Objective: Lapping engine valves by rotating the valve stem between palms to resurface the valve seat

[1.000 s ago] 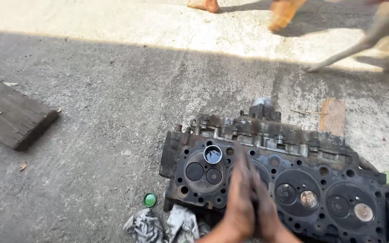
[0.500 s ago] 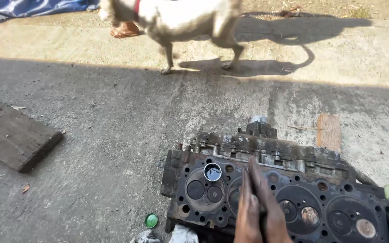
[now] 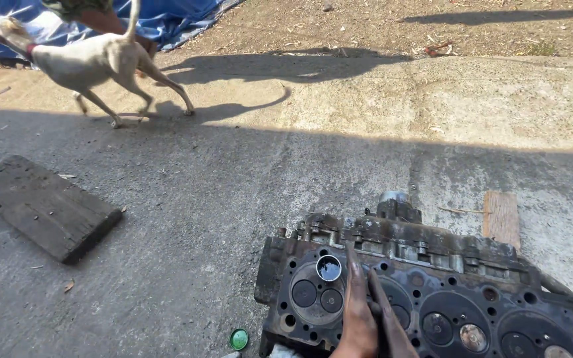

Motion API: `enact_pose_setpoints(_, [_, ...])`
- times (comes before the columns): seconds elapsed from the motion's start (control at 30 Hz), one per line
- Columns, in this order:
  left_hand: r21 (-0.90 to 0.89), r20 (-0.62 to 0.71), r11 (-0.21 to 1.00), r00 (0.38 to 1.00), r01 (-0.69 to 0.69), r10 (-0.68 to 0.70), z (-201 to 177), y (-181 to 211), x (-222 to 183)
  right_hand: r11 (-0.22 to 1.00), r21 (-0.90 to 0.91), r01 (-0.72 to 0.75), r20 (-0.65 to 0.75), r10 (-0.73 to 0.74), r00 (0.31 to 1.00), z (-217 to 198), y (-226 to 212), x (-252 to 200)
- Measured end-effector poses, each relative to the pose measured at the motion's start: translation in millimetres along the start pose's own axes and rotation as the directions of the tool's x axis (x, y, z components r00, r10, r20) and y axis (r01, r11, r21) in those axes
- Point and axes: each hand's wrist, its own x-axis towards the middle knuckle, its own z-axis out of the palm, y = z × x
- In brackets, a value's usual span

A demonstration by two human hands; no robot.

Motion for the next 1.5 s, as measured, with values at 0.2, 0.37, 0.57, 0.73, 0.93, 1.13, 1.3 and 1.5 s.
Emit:
enact_pose_setpoints(0.2, [0.436, 0.098, 0.868, 0.972, -0.236, 0.215, 25.8, -96.9, -53.6, 0.922, 0.070, 0.382, -0.093, -0.375, 0.922, 11.7, -100.8, -32.1])
enact_pose_setpoints(0.37, [0.294, 0.002, 0.955, 0.999, -0.042, 0.044, -1.2, -53.9, -13.5, 0.958, 0.287, -0.014, -0.277, 0.097, 0.956, -113.5, 145.8, 37.6])
enact_pose_setpoints(0.57, [0.309, 0.018, 0.949, 0.998, -0.066, 0.064, 10.6, -121.2, -22.1, 0.948, 0.115, 0.295, -0.095, -0.285, 0.954, -32.2, -34.2, 27.0])
enact_pose_setpoints(0.73, [0.330, -0.092, 0.907, 0.965, 0.262, -0.245, 8.6, -34.7, -19.1, 0.937, 0.056, 0.345, -0.072, -0.341, 0.937, 20.5, -60.8, -7.4])
enact_pose_setpoints(0.93, [0.190, 0.053, 0.976, 0.992, 0.103, -0.115, 17.9, 26.2, -27.9, 0.920, 0.313, 0.237, -0.354, -0.118, 0.928, 9.5, -38.1, -18.7])
enact_pose_setpoints(1.13, [0.143, -0.023, 0.979, 0.989, 0.145, -0.143, 27.1, 42.6, -31.7, 0.921, 0.111, 0.375, -0.045, -0.372, 0.927, 13.4, -76.9, -39.6])
enact_pose_setpoints(1.3, [0.277, 0.094, 0.960, 0.993, 0.041, -0.070, 22.2, 70.4, -47.1, 0.951, -0.065, 0.301, 0.003, -0.302, 0.953, 11.0, -85.1, -46.8])
enact_pose_setpoints(1.5, [0.347, 0.142, 0.937, 0.990, -0.047, -0.003, 23.5, 62.8, -55.2, 0.921, -0.248, 0.300, 0.056, -0.295, 0.954, 15.4, -102.7, -48.5])
